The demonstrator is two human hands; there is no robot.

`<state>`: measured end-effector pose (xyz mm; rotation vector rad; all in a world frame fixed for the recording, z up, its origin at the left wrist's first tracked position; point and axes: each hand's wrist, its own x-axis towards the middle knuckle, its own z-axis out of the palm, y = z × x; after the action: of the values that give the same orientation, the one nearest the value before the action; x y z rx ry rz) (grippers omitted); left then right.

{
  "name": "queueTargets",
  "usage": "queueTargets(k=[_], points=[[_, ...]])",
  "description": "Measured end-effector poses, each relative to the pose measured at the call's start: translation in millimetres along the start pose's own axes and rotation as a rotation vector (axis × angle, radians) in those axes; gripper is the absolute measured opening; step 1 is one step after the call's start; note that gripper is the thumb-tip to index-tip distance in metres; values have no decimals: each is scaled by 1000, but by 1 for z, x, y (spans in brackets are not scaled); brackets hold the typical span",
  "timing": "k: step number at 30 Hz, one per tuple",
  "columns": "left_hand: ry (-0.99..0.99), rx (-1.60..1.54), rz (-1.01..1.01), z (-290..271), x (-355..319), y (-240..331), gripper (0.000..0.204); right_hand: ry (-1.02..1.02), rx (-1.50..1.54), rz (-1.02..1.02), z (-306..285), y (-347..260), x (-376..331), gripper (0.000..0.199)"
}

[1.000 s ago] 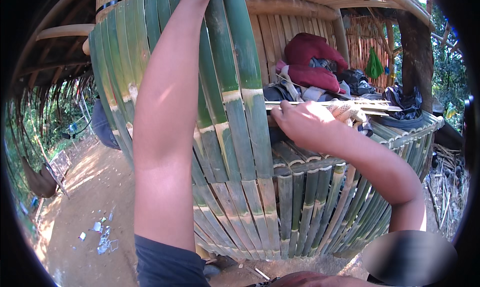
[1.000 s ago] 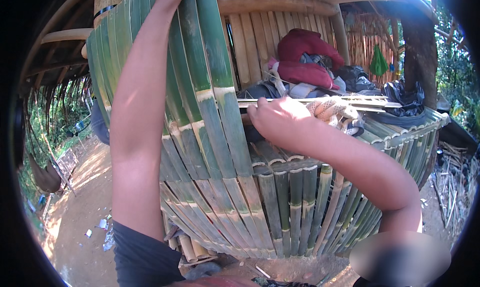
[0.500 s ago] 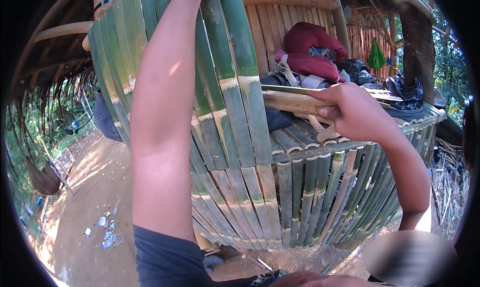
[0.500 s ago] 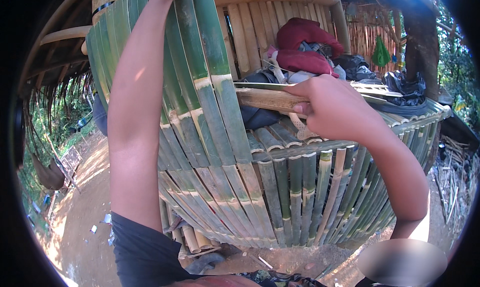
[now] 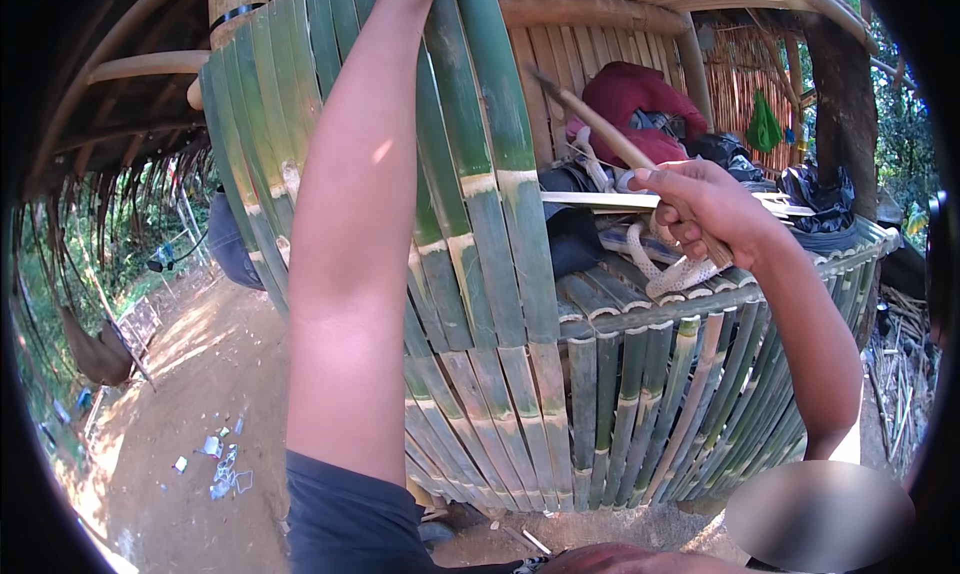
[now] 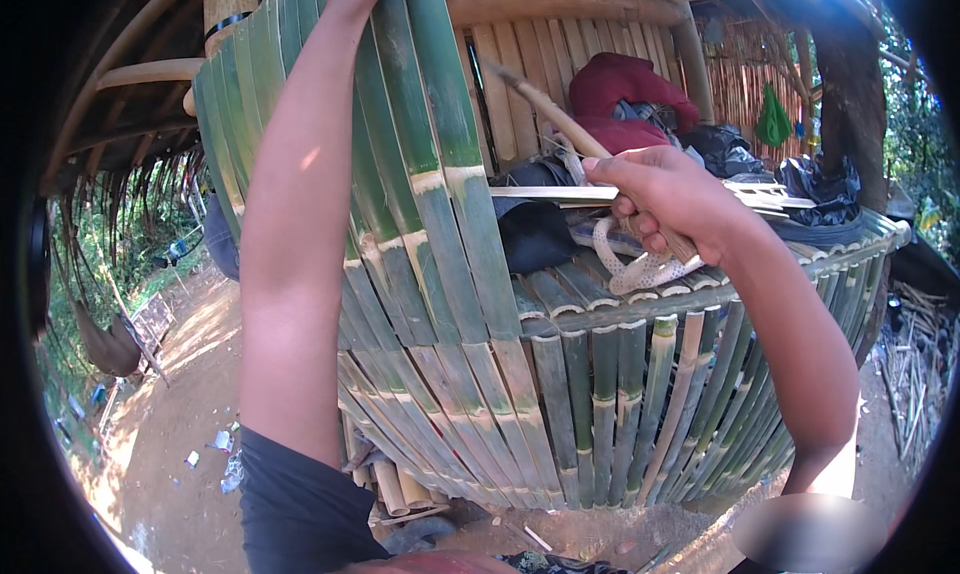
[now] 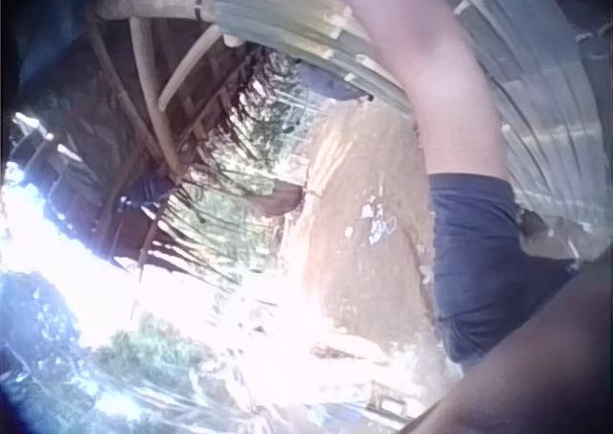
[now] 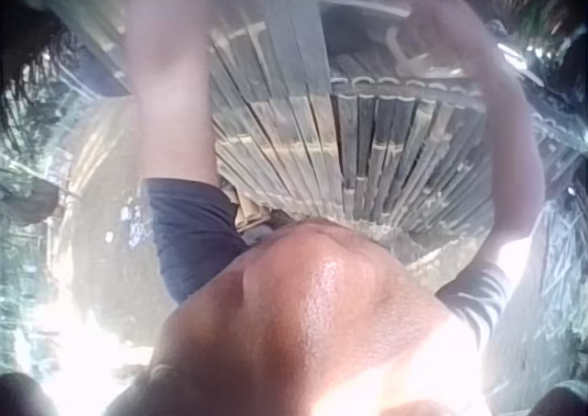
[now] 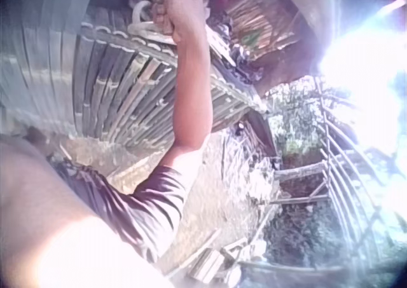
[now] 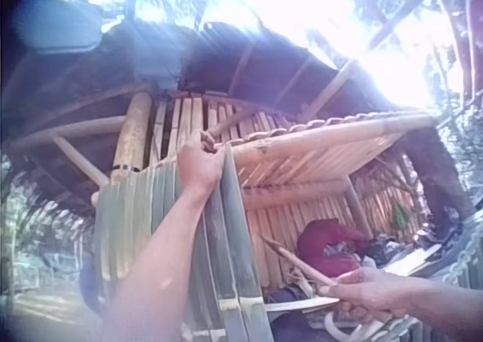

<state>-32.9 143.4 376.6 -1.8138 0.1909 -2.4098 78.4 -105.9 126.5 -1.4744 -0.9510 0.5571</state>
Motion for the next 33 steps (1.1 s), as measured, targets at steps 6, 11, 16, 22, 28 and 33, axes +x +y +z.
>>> queueTargets(k=[6, 11, 16, 22, 28, 33], points=[[-19, 32, -26, -1, -6, 8, 27, 140, 181, -334, 18, 6, -16, 34], [14, 23, 7, -10, 3, 7, 27, 416, -365, -899, 24, -33, 1, 34], [42, -110, -28, 7, -14, 7, 23, 572, -510, -1059, 63, -90, 6, 29], [103, -81, 126, 2, -10, 0, 20, 642, -623, -1161, 67, -91, 57, 34], [82, -168, 66, 3, -13, 5, 20, 677, -628, -1149, 64, -92, 76, 36], [105, -99, 68, 4, -13, 1, 21, 630, -635, -1111, 64, -97, 83, 36]])
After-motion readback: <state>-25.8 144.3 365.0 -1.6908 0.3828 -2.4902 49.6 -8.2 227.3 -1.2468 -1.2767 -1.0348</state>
